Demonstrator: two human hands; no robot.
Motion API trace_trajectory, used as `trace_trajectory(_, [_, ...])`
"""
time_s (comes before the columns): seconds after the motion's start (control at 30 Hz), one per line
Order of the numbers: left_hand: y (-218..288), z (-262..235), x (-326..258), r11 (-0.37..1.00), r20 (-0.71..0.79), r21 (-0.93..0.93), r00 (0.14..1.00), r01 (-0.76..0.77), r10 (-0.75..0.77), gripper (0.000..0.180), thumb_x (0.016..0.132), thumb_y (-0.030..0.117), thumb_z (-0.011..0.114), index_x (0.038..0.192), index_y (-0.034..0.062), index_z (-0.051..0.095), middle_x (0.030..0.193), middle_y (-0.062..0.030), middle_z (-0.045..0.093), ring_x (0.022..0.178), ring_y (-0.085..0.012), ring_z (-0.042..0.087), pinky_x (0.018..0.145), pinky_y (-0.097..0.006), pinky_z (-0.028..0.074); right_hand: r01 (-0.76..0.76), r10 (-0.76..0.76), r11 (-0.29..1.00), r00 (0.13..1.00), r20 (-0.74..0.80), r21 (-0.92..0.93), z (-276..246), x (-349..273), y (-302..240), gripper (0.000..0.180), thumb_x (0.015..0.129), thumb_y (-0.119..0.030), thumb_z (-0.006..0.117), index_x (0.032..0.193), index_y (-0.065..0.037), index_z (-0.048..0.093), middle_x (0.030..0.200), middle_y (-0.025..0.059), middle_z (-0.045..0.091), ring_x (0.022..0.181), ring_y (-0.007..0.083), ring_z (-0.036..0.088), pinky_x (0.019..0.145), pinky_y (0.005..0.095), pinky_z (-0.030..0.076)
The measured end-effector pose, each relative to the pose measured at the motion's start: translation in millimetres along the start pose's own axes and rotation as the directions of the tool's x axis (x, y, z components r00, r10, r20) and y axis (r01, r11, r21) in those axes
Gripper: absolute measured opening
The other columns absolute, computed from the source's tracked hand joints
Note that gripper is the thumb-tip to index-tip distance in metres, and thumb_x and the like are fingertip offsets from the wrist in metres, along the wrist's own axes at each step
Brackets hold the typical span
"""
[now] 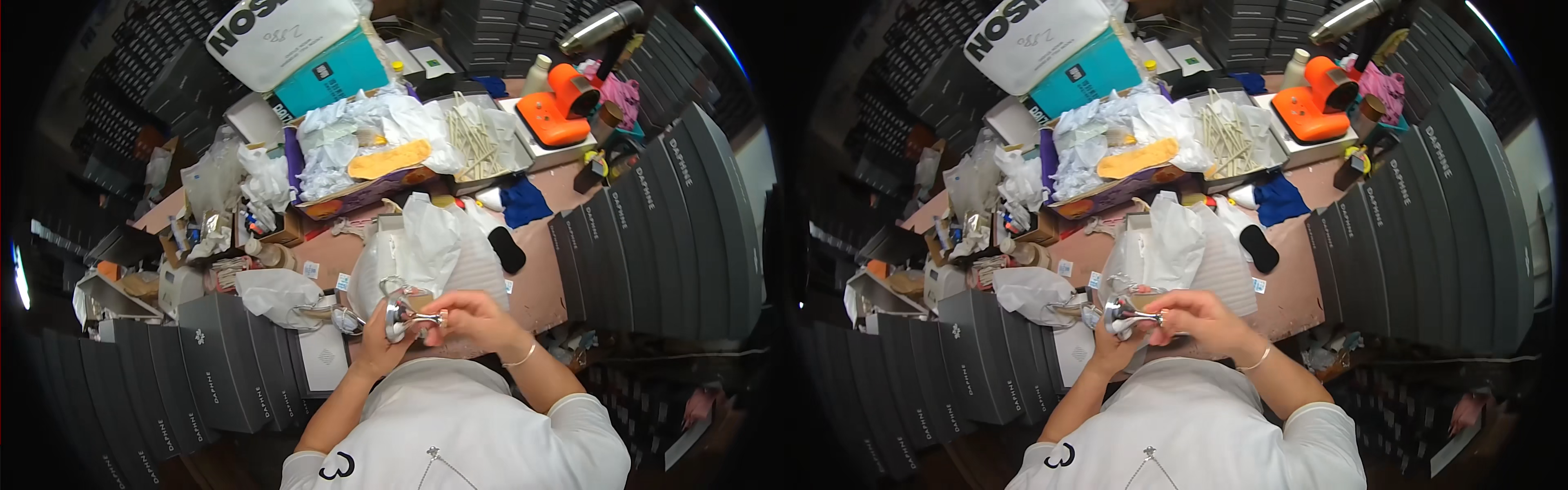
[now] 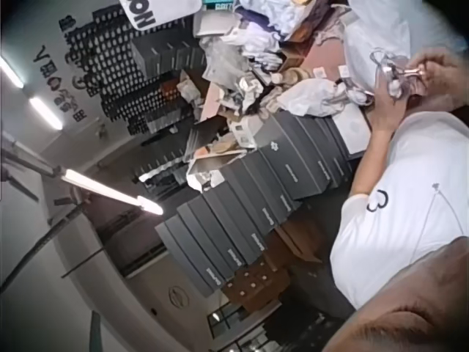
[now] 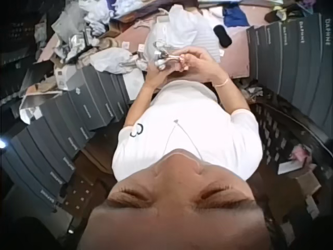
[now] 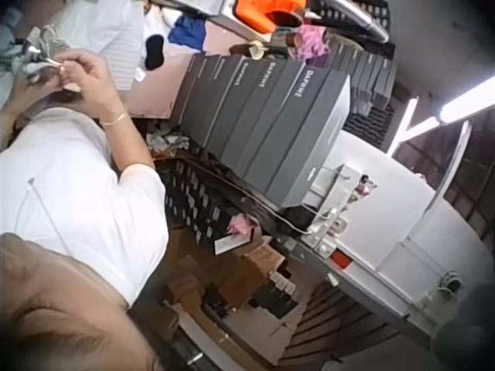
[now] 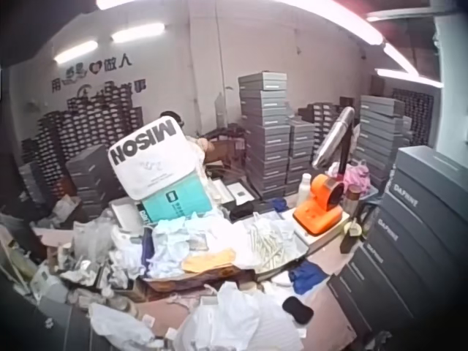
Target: Wrapping pairs of shoes in tissue and foam material and placing them into shoeboxes for shipment.
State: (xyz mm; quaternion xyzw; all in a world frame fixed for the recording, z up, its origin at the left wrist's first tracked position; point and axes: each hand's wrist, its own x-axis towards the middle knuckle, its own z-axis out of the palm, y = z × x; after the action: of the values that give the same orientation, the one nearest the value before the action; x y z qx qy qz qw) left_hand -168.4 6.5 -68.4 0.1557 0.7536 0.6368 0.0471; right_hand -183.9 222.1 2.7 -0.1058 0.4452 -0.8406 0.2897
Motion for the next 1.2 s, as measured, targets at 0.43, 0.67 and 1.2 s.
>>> trace_trajectory(0.43, [29.0, -33.7, 57.0, 0.511, 0.297, -0.677, 0.831, 0.53, -0.47, 0.032, 0.092, 0.02, 0.05, 0.117, -0.001, 0.043, 0.1, -0.0189, 0.062, 0.08, -0.0278, 0.067, 0.069, -0.038, 0.058, -0.485, -0.546, 0.185, 0.673, -0.5, -0.855, -273.9, -10.9, 98.2, 0.046, 0.079, -0.008, 0.06, 0.122, 0.001, 0.048, 0.123, 0.0212, 0.049, 0.113, 0.0372, 0.048, 0.097, 0.0428, 0.039])
trace_trajectory(0.67, [23.3, -30.1, 40.0, 0.427, 0.457, -0.639, 0.762, 0.64, -0.458, 0.043, 0.091, 0.032, 0.057, 0.119, 0.003, 0.043, 0.092, -0.0172, 0.062, 0.073, -0.027, 0.067, 0.065, -0.036, 0.058, 0.262, -0.593, 0.001, 0.777, 0.21, -0.965, -36.2, 39.6, -24.1, 0.046, 0.076, -0.002, 0.056, 0.122, -0.003, 0.057, 0.11, 0.0116, 0.053, 0.096, 0.0266, 0.054, 0.082, 0.0368, 0.044])
trace_trajectory(1.2, [35.0, -67.9, -1.6, 0.835, 0.454, -0.089, 0.768, 0.543, -0.451, 0.033, 0.092, 0.017, 0.056, 0.12, 0.0024, 0.05, 0.097, -0.0111, 0.064, 0.079, -0.0181, 0.066, 0.075, -0.032, 0.052, 0.56, -0.285, -0.311, 0.716, 0.637, -0.768, 3.4, 48.1, -13.9, 0.033, 0.077, -0.016, 0.06, 0.109, -0.013, 0.065, 0.094, 0.0017, 0.056, 0.084, 0.0169, 0.053, 0.07, 0.0298, 0.04])
